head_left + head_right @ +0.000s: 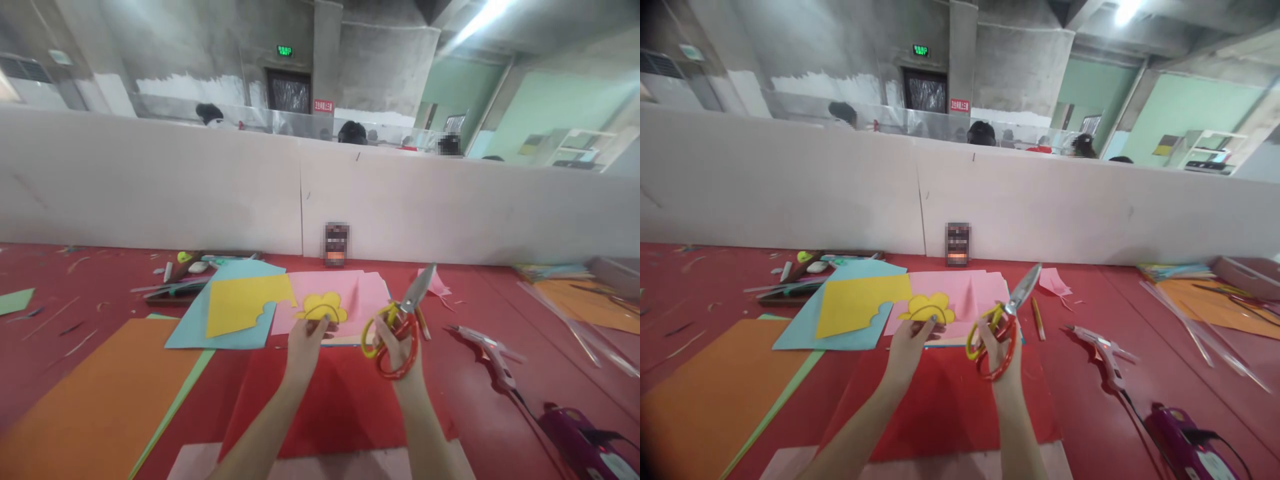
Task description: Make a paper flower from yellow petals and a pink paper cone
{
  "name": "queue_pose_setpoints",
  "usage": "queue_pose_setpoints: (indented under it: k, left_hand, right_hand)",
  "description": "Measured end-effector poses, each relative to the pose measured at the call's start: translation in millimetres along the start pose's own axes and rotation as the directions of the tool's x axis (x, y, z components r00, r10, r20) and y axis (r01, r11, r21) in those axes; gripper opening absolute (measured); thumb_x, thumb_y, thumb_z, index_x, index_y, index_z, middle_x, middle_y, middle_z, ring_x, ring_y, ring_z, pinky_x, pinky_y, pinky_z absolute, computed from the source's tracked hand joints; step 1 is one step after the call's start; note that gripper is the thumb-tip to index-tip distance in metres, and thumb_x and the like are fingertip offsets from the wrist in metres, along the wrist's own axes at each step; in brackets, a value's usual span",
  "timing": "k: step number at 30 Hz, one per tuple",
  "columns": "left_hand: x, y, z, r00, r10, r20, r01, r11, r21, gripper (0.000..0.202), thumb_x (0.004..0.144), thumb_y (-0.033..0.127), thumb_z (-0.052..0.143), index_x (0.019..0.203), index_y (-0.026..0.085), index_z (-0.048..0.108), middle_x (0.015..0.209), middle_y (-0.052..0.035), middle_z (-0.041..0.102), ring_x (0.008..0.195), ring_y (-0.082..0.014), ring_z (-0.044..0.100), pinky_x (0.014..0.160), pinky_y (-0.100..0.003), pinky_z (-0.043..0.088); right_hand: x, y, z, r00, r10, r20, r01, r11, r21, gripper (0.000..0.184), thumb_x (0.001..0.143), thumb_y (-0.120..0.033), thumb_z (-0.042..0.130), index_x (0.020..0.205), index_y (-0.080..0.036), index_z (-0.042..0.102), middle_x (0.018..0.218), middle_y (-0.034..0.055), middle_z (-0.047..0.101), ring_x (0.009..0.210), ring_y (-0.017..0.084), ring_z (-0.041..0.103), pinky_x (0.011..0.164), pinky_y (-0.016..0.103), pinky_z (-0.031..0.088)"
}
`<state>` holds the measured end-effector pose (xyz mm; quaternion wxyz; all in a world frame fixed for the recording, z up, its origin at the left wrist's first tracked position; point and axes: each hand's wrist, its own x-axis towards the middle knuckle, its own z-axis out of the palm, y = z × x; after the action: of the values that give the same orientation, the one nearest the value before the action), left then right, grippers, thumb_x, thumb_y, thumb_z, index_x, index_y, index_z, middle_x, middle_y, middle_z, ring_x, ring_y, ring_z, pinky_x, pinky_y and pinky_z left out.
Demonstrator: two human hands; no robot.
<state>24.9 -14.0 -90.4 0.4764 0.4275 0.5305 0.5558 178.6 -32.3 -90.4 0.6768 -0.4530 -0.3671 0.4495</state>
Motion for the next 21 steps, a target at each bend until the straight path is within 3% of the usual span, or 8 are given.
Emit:
queue_pose_setpoints:
  k: [3,7,9,13,17,21]
  left_hand:
    - [11,19,11.3,0.996,0.087,-0.016,-0.088,0.995,-0.053,0.028,0.070,0.039,0.059,0.073,0.011,0.063,0.068,-0.0087,0.069,0.065,-0.0202,0.065,0.058,-0.030,0.053]
    - [18,33,16.3,0.989,0.142,-0.038,-0.145,0.982,-0.125,0.029,0.070,0.040,0.058,0.069,0.012,0.065,0.068,-0.0083,0.068,0.066,-0.0191,0.064,0.059,-0.029,0.054]
    - [18,38,14.9,0.986,0.155,-0.060,-0.161,0.980,-0.114,0.028,0.070,0.039,0.059,0.068,0.012,0.065,0.069,-0.0080,0.068,0.068,-0.0188,0.063,0.060,-0.029,0.054]
    - [16,47,10.6,0.986,0.158,-0.056,-0.162,0.984,-0.068,0.027,0.070,0.039,0.060,0.065,0.013,0.064,0.069,-0.0081,0.067,0.067,-0.0181,0.062,0.059,-0.027,0.053]
    - [12,54,11.4,0.992,0.125,0.018,-0.123,0.988,-0.092,0.030,0.071,0.039,0.059,0.057,0.013,0.058,0.056,-0.0039,0.061,0.050,-0.0134,0.057,0.050,-0.025,0.050]
    - [8,55,15.4,0.988,0.145,0.046,-0.143,0.988,-0.056,0.032,0.075,0.039,0.055,0.057,0.013,0.057,0.053,-0.0026,0.060,0.046,-0.0119,0.055,0.048,-0.024,0.048]
  right_hand:
    - [-8,12,15,0.998,0.064,0.013,-0.065,0.997,0.034,0.044,0.071,-0.043,0.062,0.107,-0.022,0.048,0.050,-0.0106,0.036,0.036,0.006,0.034,0.035,0.018,0.030]
    - [-15,28,16,1.000,-0.010,0.025,0.013,0.993,-0.115,0.039,0.062,-0.037,0.071,0.094,-0.020,0.055,0.064,-0.0062,0.043,0.054,0.008,0.046,0.053,0.020,0.041]
    - [-18,30,15,0.997,-0.016,0.070,0.027,0.986,-0.165,0.037,0.064,-0.035,0.070,0.095,-0.021,0.054,0.068,-0.0051,0.043,0.060,0.009,0.047,0.057,0.020,0.042]
    - [-26,28,18,0.993,0.025,0.115,-0.006,0.986,-0.169,0.031,0.074,-0.039,0.061,0.099,-0.024,0.050,0.071,-0.0039,0.044,0.059,0.010,0.045,0.053,0.020,0.040]
    - [-34,22,21,0.977,0.010,0.213,0.033,0.980,-0.196,0.033,0.079,-0.039,0.054,0.108,-0.026,0.047,0.081,-0.0002,0.047,0.066,0.012,0.050,0.057,0.022,0.043]
    - [-37,24,21,0.950,0.034,0.311,0.043,0.970,-0.239,0.035,0.083,-0.042,0.048,0.113,-0.026,0.044,0.072,-0.0021,0.042,0.051,0.010,0.041,0.047,0.021,0.038]
